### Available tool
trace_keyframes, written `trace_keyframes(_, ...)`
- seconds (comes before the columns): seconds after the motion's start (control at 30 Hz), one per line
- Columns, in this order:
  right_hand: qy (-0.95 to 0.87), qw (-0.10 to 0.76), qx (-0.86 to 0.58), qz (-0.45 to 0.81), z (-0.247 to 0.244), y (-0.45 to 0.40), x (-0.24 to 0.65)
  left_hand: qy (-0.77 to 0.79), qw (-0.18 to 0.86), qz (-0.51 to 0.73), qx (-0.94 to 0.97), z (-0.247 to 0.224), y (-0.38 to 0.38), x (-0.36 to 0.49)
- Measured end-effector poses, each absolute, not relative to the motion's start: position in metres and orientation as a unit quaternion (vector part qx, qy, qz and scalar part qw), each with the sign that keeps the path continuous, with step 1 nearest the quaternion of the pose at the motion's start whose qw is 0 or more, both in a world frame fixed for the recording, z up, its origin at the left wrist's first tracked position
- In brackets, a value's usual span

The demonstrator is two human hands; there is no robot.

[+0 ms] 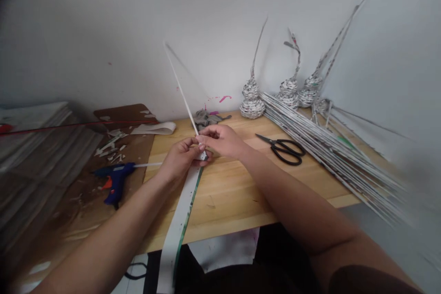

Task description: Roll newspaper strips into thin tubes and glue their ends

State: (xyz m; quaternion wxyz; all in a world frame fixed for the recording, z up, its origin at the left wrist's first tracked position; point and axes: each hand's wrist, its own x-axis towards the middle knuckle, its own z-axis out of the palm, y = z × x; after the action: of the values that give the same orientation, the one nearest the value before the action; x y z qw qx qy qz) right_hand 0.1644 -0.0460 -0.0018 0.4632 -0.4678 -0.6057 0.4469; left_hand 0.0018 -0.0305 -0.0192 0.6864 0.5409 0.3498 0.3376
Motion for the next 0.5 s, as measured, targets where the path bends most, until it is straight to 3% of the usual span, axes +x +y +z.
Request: trace_keyframes(0.5, -0.648, 0.385, -0.407, 0.516, -0.006, -0.047, 0.170, 0.370, 0.689, 0.395, 0.482, -0.022, -0.031, 0.004)
